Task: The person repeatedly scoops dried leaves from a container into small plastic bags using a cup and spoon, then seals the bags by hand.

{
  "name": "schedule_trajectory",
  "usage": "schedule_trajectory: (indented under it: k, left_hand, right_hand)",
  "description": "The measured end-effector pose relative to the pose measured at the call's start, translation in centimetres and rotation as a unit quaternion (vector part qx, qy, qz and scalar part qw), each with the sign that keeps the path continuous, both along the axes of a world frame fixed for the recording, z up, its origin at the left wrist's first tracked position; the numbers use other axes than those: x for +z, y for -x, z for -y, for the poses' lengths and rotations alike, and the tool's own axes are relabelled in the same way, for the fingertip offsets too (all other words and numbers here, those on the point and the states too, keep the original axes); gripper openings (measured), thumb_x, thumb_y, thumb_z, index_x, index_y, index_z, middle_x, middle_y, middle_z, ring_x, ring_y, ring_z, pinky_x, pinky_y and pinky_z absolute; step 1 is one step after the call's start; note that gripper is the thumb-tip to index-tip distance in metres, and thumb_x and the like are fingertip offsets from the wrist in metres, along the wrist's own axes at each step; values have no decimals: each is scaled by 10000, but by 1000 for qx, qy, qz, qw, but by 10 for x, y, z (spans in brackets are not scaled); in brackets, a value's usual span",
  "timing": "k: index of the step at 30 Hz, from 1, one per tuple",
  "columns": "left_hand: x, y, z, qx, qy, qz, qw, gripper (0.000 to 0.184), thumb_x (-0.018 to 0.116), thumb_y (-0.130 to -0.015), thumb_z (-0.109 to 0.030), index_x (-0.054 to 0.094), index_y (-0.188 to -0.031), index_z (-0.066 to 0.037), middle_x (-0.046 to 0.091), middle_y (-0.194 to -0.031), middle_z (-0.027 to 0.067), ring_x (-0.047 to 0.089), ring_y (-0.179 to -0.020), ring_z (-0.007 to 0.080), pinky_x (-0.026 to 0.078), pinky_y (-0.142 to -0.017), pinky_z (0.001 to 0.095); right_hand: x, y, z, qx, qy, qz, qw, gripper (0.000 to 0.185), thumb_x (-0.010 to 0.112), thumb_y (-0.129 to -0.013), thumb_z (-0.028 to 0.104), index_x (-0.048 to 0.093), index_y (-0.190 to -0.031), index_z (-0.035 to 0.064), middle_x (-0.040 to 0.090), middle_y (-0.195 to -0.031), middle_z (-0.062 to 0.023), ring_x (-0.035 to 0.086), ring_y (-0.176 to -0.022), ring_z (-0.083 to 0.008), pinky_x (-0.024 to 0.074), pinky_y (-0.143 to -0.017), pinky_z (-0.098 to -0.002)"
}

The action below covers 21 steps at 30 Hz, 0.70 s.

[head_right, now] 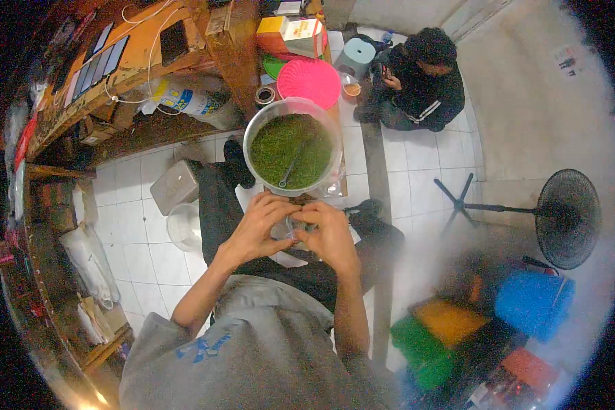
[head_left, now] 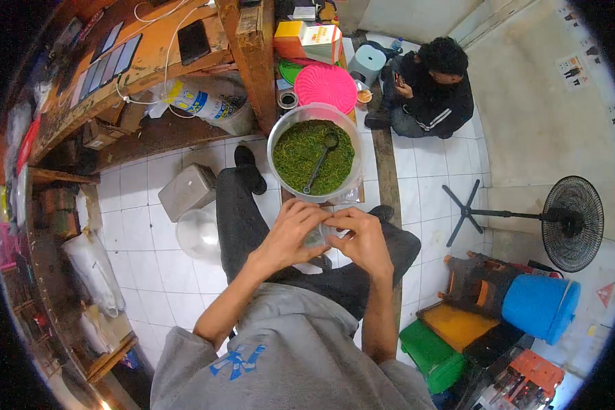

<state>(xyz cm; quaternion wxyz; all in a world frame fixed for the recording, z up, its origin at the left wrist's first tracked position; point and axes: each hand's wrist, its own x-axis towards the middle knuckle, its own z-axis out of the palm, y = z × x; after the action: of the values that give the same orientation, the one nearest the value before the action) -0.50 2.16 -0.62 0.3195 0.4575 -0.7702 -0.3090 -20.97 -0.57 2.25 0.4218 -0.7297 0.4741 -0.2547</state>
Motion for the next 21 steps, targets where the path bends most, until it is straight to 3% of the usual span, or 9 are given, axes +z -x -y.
schedule_trajectory:
  k: [3,5,7,8,10,16,18,20,21]
  left_hand:
    - [-11,-13,-9,80,-20,-32,996,659,895,-670,-241,655,-1251,-46,675,-1192,124,594,-1155,310,409,-1056,433]
    - [-20,-24,-13,115,-41,-46,991,672,907,-665,-240,660,-1260,-46,683,-1184,132,613,-1134,316,433,-1039,424]
    - [-22,-29,-17,148,-61,-59,985,685,918,-661,-239,665,-1268,-46,691,-1176,140,632,-1114,322,458,-1021,416]
    - [-21,-32,-18,172,-51,-64,982,681,927,-647,-219,674,-1254,-42,697,-1186,138,658,-1082,314,497,-986,408]
    - [-18,-39,-20,202,-38,-69,976,677,937,-634,-199,682,-1240,-38,703,-1196,135,684,-1050,306,536,-950,400]
    - [-24,-67,-28,271,-87,-110,952,654,935,-639,-179,684,-1220,-14,701,-1188,142,683,-1072,289,535,-958,386]
    - [-27,-72,-29,274,-72,-95,954,656,933,-640,-169,681,-1223,-3,700,-1178,151,683,-1071,282,533,-954,379]
    - [-30,-71,-28,272,-76,-108,953,659,932,-640,-166,680,-1227,-2,700,-1176,153,683,-1074,282,532,-953,377]
    - [-31,-71,-26,273,-75,-120,952,663,931,-640,-163,679,-1231,-1,700,-1173,155,682,-1078,282,530,-952,374]
  right_hand:
    - [-16,-10,27,-81,-46,77,993,249,795,-781,76,759,-1016,6,744,-916,-145,712,-753,-287,562,-700,-346]
    - [-43,-29,58,-186,-10,30,982,199,770,-845,161,765,-981,15,757,-880,-143,721,-775,-332,564,-708,-388]
    - [-83,-48,91,-185,-41,-110,976,272,767,-847,263,764,-932,5,755,-916,-190,734,-834,-370,569,-746,-451]
    - [-97,-59,103,-183,-39,-107,976,272,767,-847,263,764,-932,5,755,-916,-190,734,-834,-370,569,-746,-451]
    - [-119,-80,120,-145,-32,-338,929,342,761,-829,341,763,-891,5,736,-930,-253,727,-885,-413,567,-788,-500]
    - [-120,-74,136,-173,-32,-357,917,215,730,-785,199,763,-908,25,724,-895,-267,721,-879,-426,569,-787,-514]
    - [-124,-67,135,-165,76,-345,921,174,703,-779,130,760,-909,28,715,-858,-270,719,-866,-416,566,-774,-515]
    - [-127,-61,130,-141,99,-355,919,144,683,-773,84,756,-889,36,707,-826,-259,714,-841,-412,561,-770,-513]
    - [-127,-54,126,-63,115,-335,933,128,680,-770,78,748,-870,33,703,-820,-258,709,-814,-417,562,-746,-510]
